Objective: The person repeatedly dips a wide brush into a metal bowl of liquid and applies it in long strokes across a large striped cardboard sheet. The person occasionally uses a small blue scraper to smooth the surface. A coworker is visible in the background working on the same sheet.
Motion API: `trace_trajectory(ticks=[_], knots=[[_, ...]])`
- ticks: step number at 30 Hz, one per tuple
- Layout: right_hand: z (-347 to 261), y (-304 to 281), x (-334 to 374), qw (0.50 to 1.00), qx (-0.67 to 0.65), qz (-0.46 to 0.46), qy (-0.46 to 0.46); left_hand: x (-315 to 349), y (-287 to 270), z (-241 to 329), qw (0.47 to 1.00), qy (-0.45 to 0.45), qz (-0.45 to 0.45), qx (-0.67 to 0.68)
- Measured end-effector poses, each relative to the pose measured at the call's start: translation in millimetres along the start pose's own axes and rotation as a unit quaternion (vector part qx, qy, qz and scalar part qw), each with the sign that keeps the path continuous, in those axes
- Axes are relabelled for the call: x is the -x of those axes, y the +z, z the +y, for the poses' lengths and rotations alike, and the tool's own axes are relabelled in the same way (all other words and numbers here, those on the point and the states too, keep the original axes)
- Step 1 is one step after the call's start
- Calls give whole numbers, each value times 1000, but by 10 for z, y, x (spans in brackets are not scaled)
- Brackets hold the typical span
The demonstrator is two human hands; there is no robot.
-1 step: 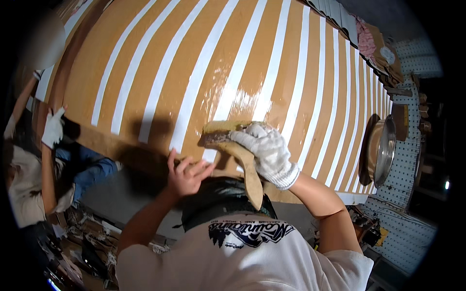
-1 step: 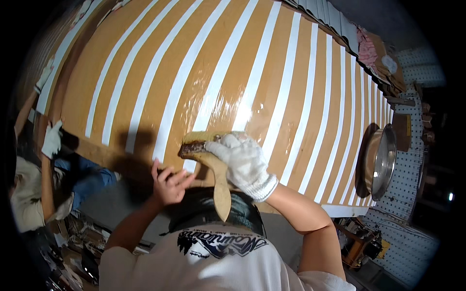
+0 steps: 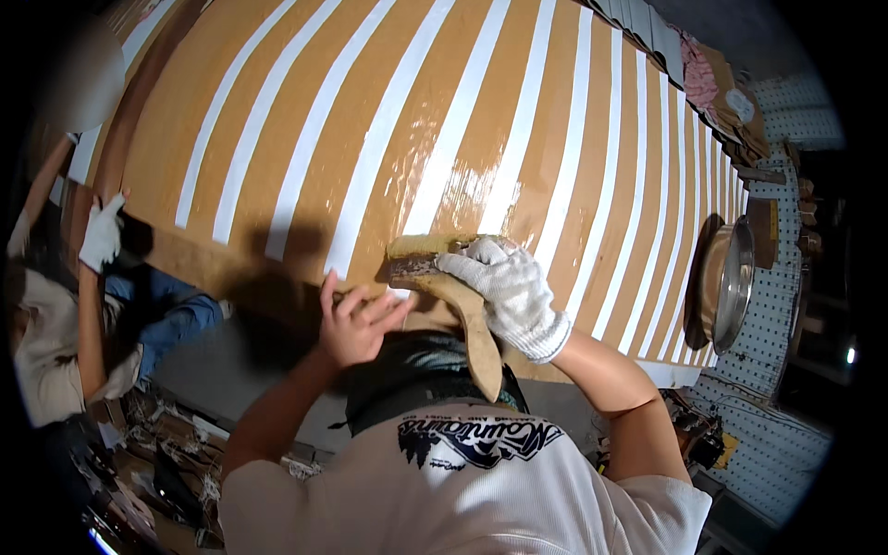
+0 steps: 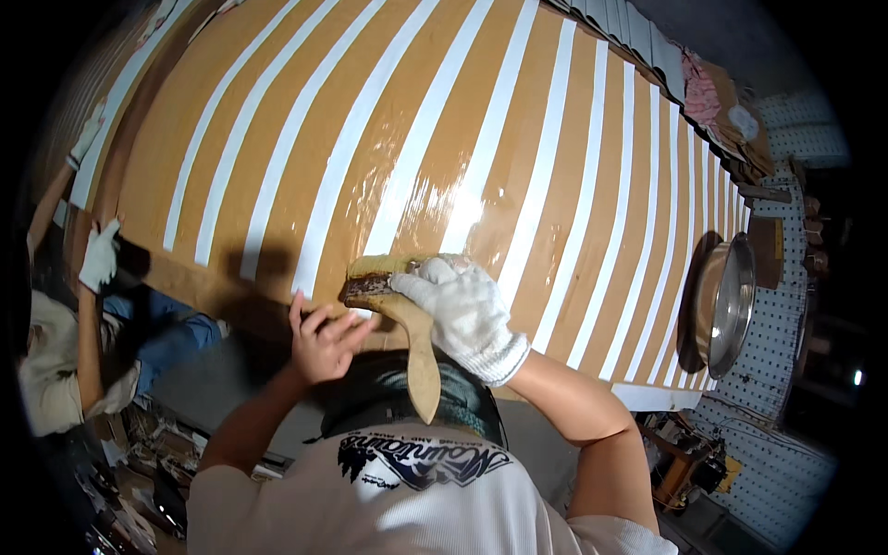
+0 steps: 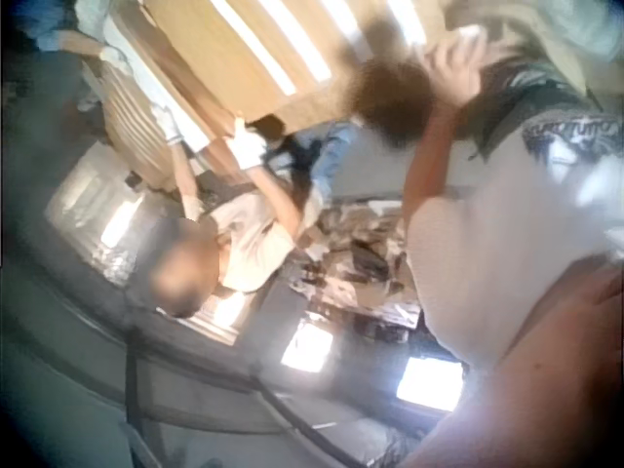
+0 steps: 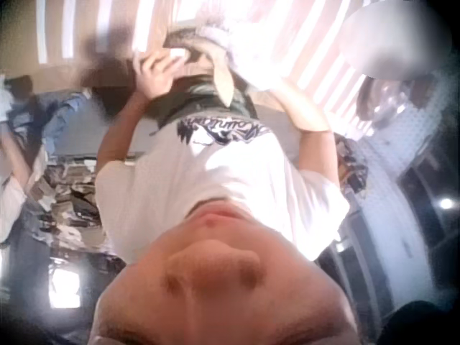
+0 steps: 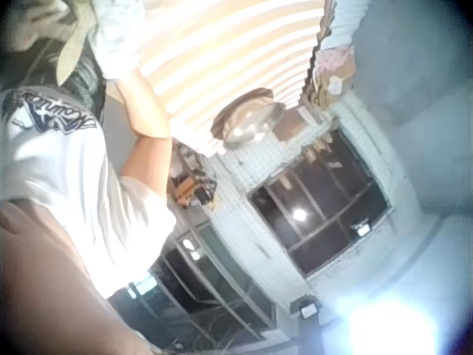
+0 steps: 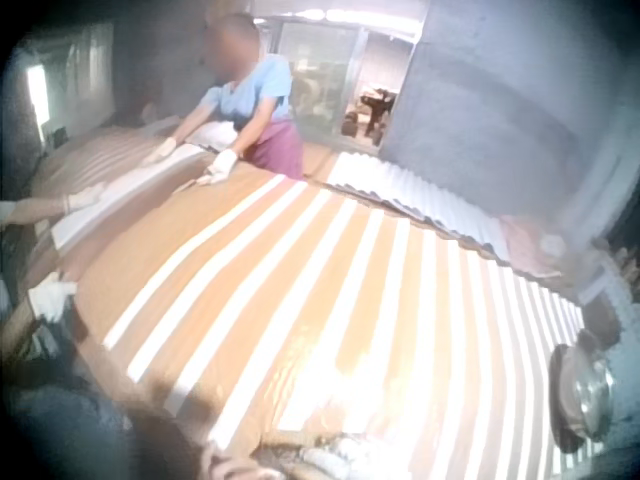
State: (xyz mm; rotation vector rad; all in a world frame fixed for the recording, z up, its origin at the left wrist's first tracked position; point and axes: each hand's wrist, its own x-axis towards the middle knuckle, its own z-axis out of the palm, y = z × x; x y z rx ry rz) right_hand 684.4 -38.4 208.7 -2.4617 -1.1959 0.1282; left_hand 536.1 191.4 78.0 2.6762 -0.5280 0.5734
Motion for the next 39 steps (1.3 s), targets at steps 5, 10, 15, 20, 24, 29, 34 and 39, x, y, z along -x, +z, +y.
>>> trace_trajectory(ticks=[5,10,15,20,24,29,34,39], knots=[[92,-426,-375,954,-64,-189,223,-64,-205,18,999,3,-45,18],[200,137,-115,993,53,94,46,-29,-234,-31,997,-10,-17,79],[-400,80,269,996,-79,0,30,33,-146,-49,989,-43,64,123],[344,-325,34,989,73,-44,123,-25,-262,-31,993,-39,10,107],[1031,-296,18,973,32,188,129,-69,-255,11,996,-26,-25,79],[308,167,755,905,-394,130,97,-42,-221,56,999,-23,-19,46],[305,-593,442,964,-98,-72,237,-110,-180,241,1000,-18,-24,9],[1210,-281,467,962,129,84,227,-379,-54,623,998,37,-40,28]])
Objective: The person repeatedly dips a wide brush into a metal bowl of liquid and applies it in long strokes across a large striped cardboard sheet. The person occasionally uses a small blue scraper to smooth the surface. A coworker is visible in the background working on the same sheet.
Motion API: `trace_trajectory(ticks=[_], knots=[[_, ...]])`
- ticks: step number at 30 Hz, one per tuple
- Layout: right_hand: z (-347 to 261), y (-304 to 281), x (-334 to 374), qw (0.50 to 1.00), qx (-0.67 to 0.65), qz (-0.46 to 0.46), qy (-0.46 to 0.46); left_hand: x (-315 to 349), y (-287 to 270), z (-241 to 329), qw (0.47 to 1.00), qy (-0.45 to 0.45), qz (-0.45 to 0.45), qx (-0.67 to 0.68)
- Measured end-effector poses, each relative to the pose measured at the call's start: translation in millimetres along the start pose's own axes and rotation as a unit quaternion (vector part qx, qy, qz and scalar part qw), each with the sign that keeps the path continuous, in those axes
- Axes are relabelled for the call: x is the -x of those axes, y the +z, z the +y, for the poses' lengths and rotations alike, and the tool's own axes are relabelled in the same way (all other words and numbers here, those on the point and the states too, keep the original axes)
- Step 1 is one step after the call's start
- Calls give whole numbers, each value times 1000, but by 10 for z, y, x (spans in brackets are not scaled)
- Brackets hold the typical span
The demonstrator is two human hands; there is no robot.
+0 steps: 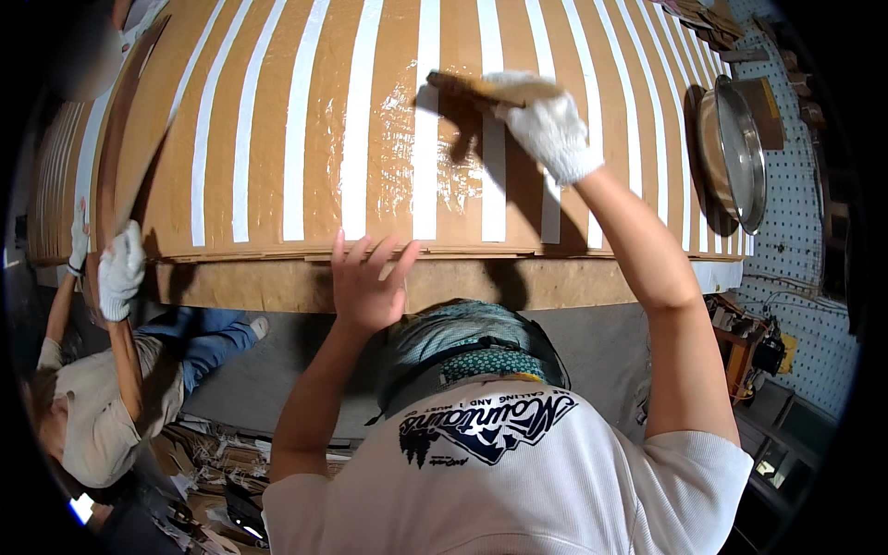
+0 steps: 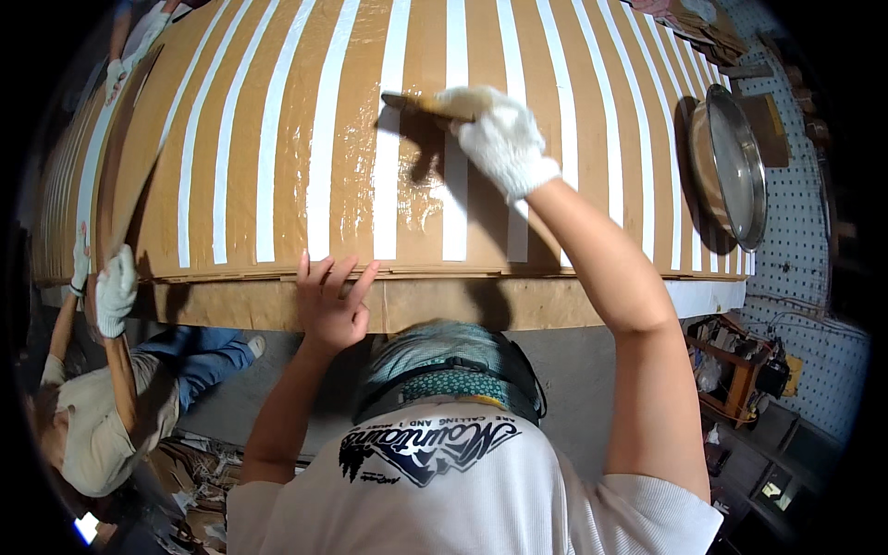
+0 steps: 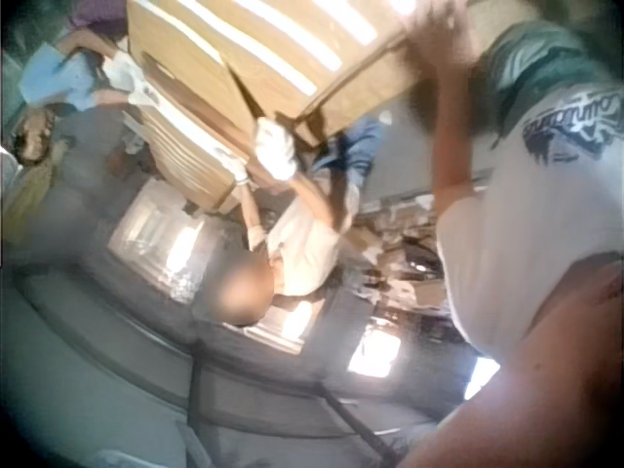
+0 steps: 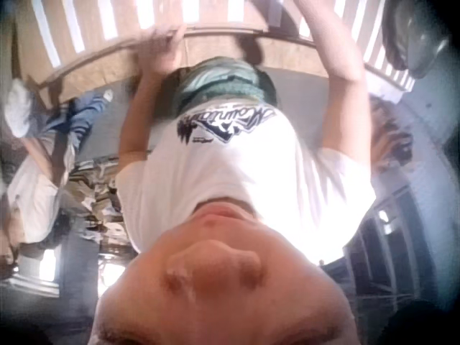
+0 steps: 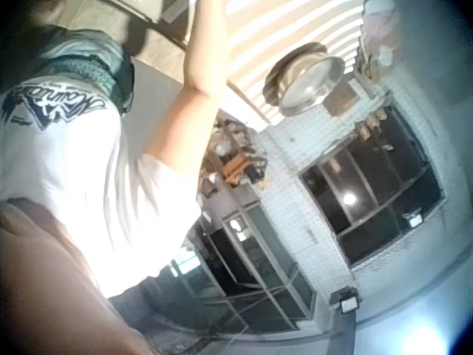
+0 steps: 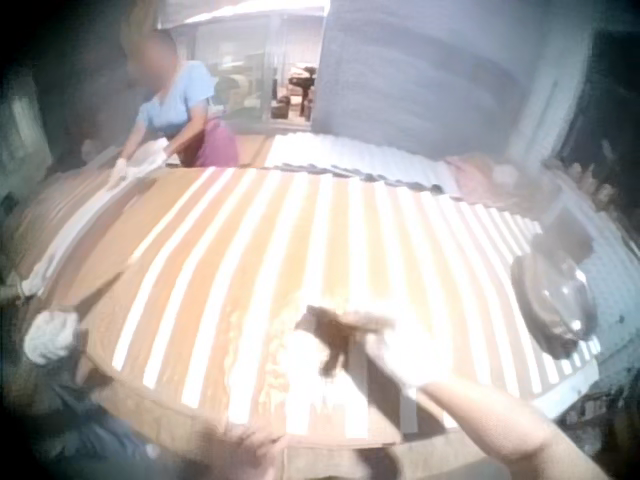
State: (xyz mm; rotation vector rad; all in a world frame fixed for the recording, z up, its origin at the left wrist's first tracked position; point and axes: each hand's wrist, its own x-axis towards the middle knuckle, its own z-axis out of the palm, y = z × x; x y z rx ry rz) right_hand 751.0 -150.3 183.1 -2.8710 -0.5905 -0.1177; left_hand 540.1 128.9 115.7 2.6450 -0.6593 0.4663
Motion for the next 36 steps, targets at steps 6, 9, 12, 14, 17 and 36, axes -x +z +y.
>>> trace_trajectory(ticks=[6,9,12,14,17,36], knots=[[-439,-322,748,970,-204,-111,-79,1,168,107,999,-29,9,-32],[-381,-667,211,962,-196,-190,-9,48,255,57,997,-6,15,-71],[-22,-613,-511,948,-237,-158,145,24,305,24,996,2,23,-90],[149,-671,-1076,969,-174,-108,137,4,283,37,994,-2,0,-106],[674,-398,-1888,984,-153,-17,93,130,336,-11,993,12,-6,-114],[1527,368,-3196,979,-52,187,-59,365,333,14,990,17,-58,-128]])
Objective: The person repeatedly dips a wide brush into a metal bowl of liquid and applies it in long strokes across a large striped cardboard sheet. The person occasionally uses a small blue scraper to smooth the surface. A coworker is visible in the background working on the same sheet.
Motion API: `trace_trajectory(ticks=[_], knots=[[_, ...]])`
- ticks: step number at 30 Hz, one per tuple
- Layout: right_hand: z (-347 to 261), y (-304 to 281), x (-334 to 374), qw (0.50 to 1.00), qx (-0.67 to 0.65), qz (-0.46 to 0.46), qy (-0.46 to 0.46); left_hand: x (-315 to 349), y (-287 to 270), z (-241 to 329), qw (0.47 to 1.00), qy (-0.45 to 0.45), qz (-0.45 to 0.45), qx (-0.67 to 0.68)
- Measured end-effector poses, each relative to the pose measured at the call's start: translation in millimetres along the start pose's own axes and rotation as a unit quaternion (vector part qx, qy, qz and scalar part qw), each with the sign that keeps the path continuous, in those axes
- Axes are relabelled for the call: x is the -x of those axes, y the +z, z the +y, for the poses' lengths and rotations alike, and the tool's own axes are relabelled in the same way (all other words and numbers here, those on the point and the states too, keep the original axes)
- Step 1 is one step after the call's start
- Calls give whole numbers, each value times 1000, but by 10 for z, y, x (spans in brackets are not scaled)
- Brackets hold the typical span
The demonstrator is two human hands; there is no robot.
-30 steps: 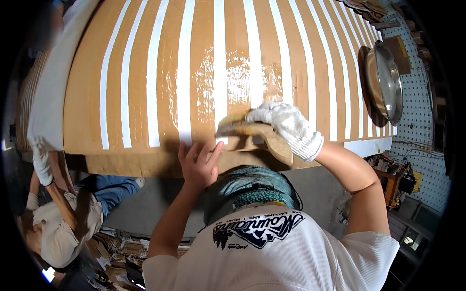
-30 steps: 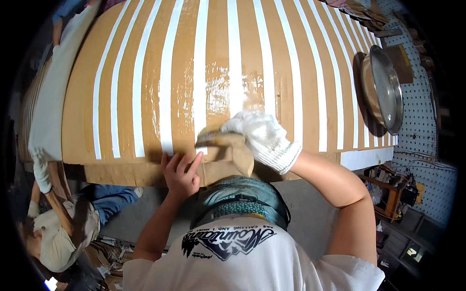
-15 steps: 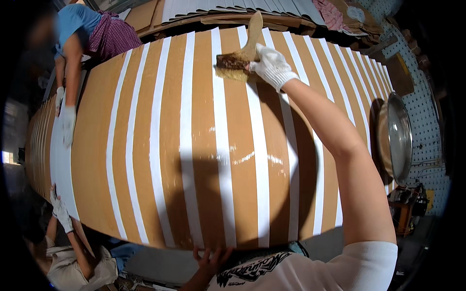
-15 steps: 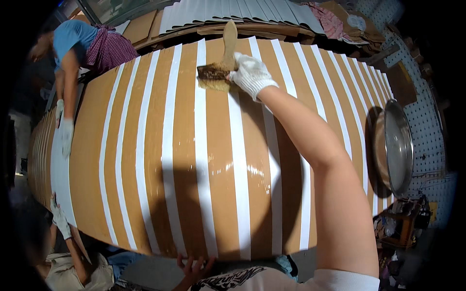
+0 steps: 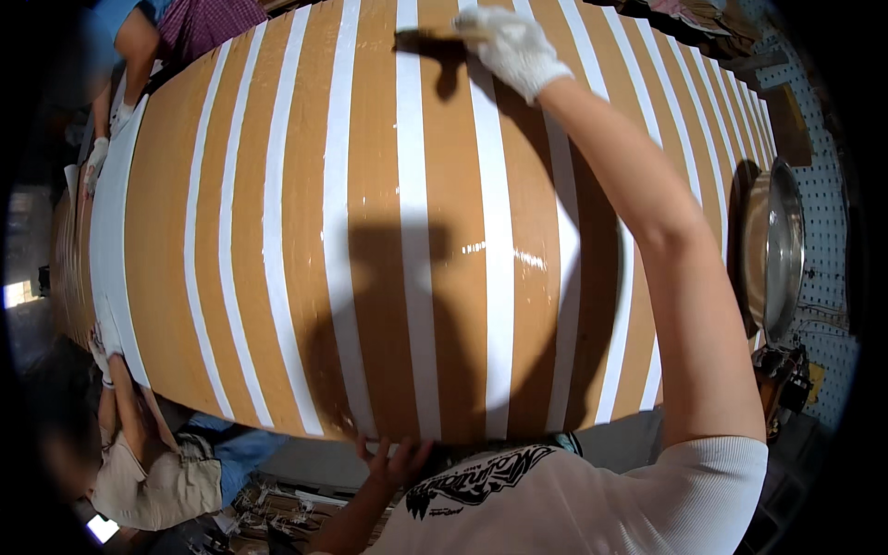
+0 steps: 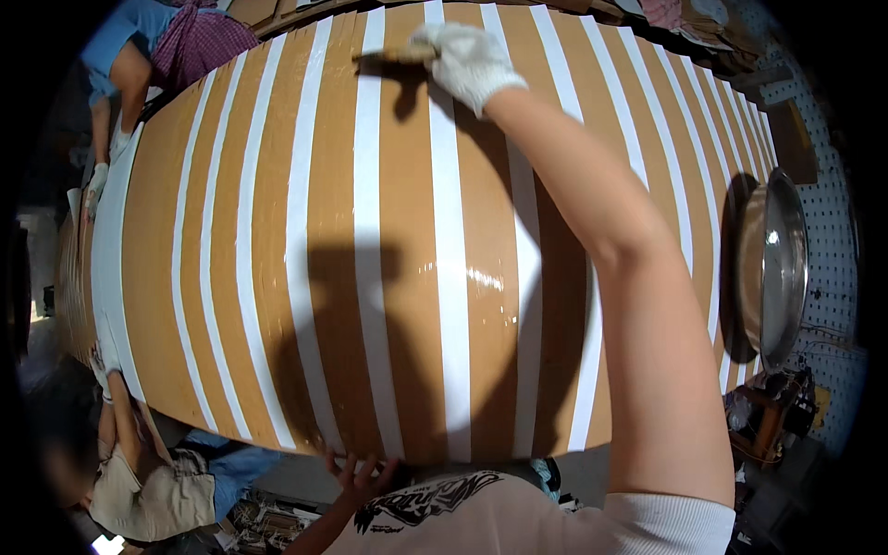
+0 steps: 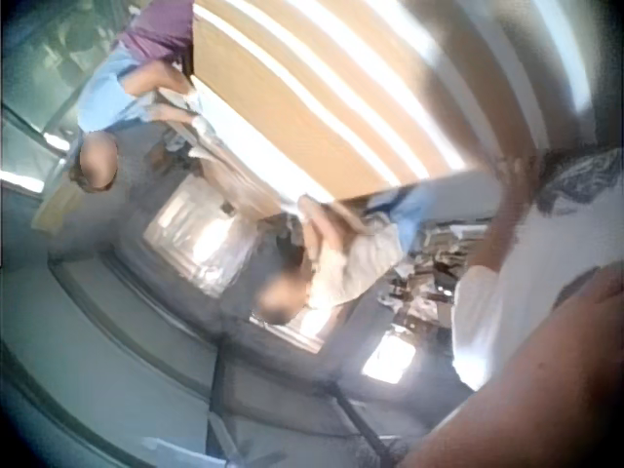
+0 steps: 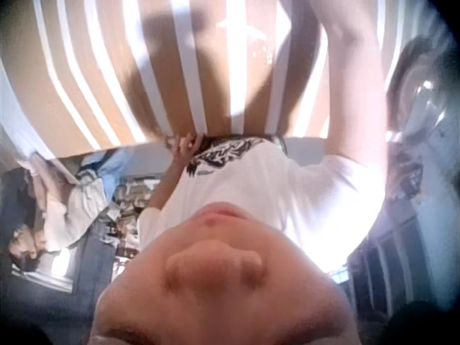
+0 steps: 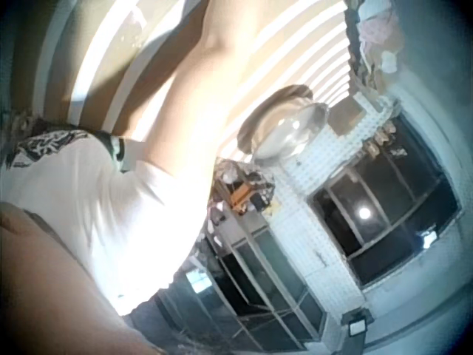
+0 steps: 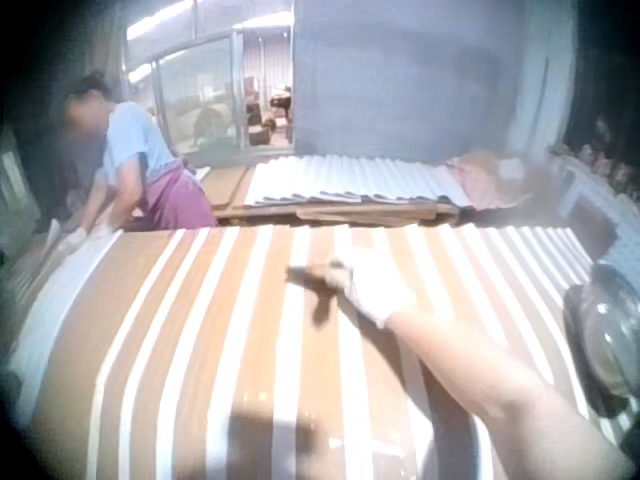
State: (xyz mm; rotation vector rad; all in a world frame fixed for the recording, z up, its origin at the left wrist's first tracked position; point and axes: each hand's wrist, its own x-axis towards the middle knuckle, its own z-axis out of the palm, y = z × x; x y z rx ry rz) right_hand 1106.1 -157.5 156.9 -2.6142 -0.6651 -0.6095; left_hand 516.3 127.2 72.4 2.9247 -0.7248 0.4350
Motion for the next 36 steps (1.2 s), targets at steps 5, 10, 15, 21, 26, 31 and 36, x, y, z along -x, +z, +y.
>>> trace_trajectory(ticks=[5,10,15,21,26,31,36], knots=[[-769,-606,1341,988,-111,-66,-86,-159,39,-19,1000,-2,27,7],[-1721,-1503,2559,962,-206,-168,-57,-256,13,44,998,-22,53,14],[-2358,-1901,3448,975,-104,-169,-105,-313,-135,78,997,-38,57,41],[-2122,-2008,3070,881,-55,-422,208,-292,-171,38,997,-13,68,27],[-2339,-2017,3678,981,-54,-177,-56,-273,-158,76,993,-19,99,54],[-2296,-2192,3765,935,-49,-348,57,-232,-177,89,994,-27,84,65],[-2142,-2041,3558,978,68,-195,40,-149,-321,142,992,-41,26,117]])
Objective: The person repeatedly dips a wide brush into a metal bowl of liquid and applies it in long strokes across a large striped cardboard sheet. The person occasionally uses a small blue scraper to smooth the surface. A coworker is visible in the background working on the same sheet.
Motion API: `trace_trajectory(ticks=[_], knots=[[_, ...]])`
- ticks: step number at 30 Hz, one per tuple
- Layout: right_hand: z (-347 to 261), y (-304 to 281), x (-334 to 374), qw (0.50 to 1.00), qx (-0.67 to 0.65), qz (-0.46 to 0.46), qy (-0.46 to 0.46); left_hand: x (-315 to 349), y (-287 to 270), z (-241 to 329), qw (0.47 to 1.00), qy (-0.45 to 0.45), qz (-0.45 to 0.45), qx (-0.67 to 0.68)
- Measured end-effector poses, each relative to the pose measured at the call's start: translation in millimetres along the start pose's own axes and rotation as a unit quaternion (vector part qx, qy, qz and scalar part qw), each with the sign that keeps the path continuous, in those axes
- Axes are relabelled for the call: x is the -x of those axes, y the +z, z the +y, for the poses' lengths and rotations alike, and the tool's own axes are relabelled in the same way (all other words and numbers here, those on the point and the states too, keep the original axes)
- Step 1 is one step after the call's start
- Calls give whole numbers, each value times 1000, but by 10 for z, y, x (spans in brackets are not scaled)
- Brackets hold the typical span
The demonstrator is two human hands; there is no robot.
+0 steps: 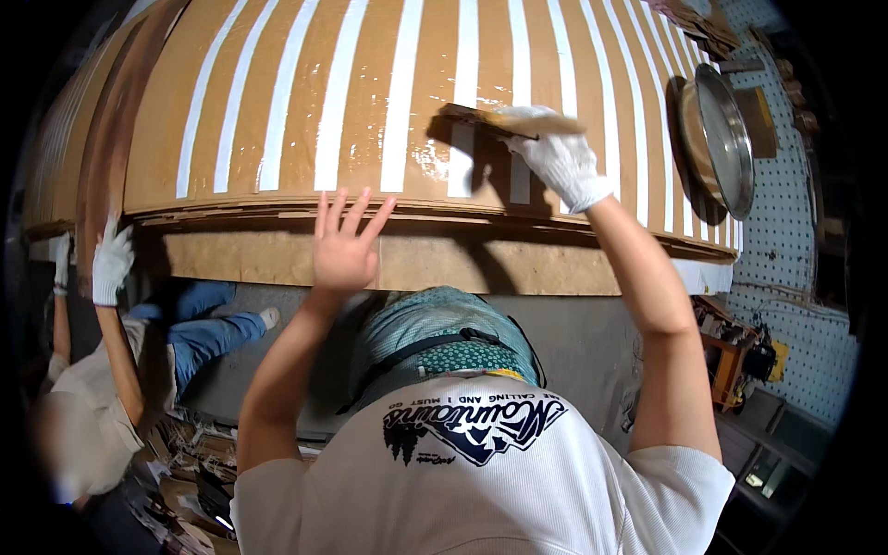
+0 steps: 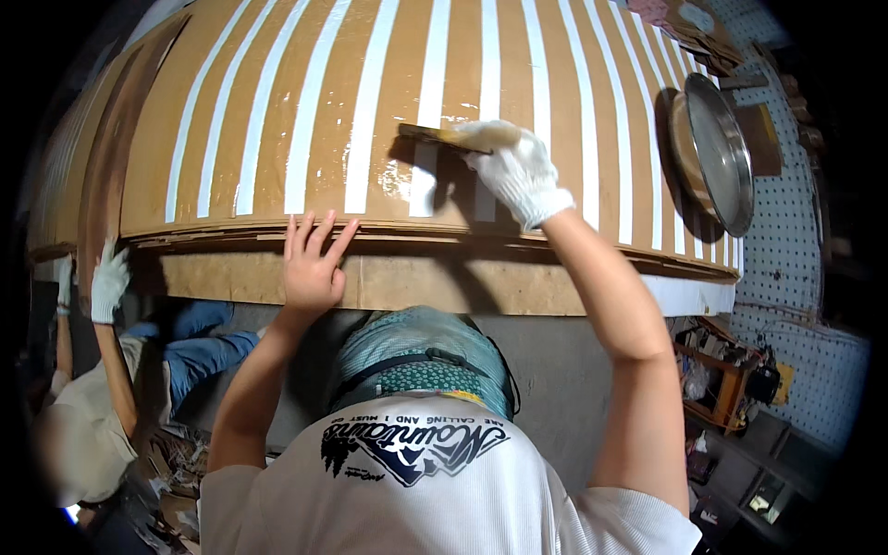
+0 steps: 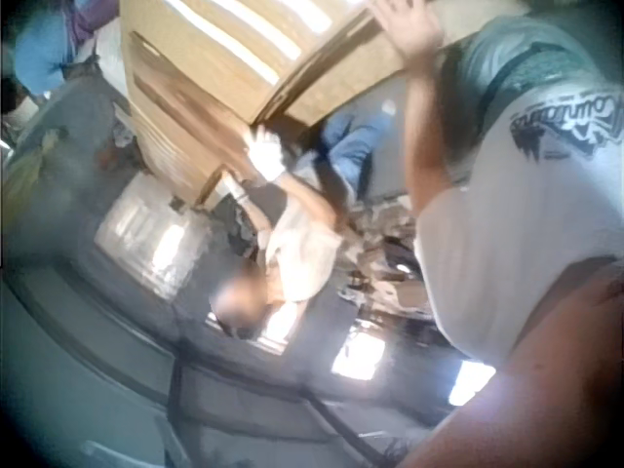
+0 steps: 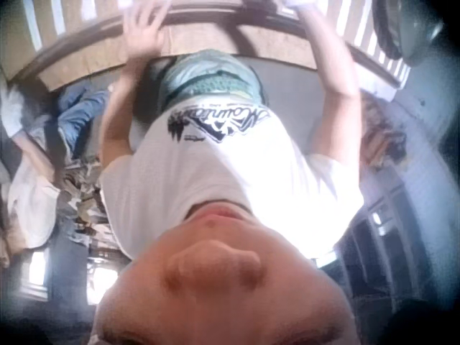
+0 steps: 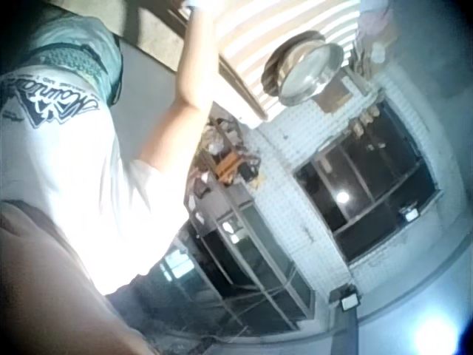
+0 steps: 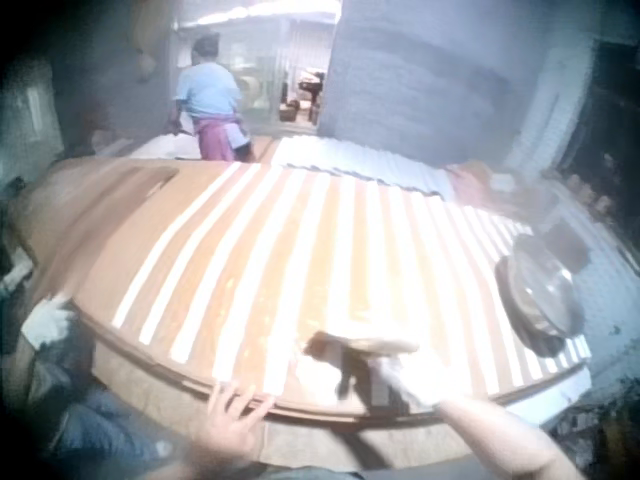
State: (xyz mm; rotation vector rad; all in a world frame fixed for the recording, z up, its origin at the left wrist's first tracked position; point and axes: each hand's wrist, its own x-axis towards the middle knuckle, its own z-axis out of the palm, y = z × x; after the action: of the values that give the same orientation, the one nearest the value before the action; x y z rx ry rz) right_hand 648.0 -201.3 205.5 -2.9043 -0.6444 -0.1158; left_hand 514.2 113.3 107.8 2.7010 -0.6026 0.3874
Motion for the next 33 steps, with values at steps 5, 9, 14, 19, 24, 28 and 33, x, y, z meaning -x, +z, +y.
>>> trace_trajectory(ticks=[5,9,14,19,24,28,33], knots=[[-346,-99,391,985,-145,-27,-85,143,-142,-8,996,-18,-44,81],[-337,-261,54,967,-84,-207,124,140,-179,-156,998,-37,56,21],[-833,14,-430,963,-83,119,-227,73,-184,-521,993,-70,92,-9],[-1249,211,3,988,-93,-3,-125,171,-78,-692,996,-36,73,-31],[-1066,-70,-527,947,-199,-251,-12,214,-8,-759,995,-15,89,-52],[-863,295,-630,976,-146,42,-157,222,12,-771,997,-32,59,-45],[-812,348,-608,950,-244,-99,-169,142,82,-763,992,-16,115,-48]])
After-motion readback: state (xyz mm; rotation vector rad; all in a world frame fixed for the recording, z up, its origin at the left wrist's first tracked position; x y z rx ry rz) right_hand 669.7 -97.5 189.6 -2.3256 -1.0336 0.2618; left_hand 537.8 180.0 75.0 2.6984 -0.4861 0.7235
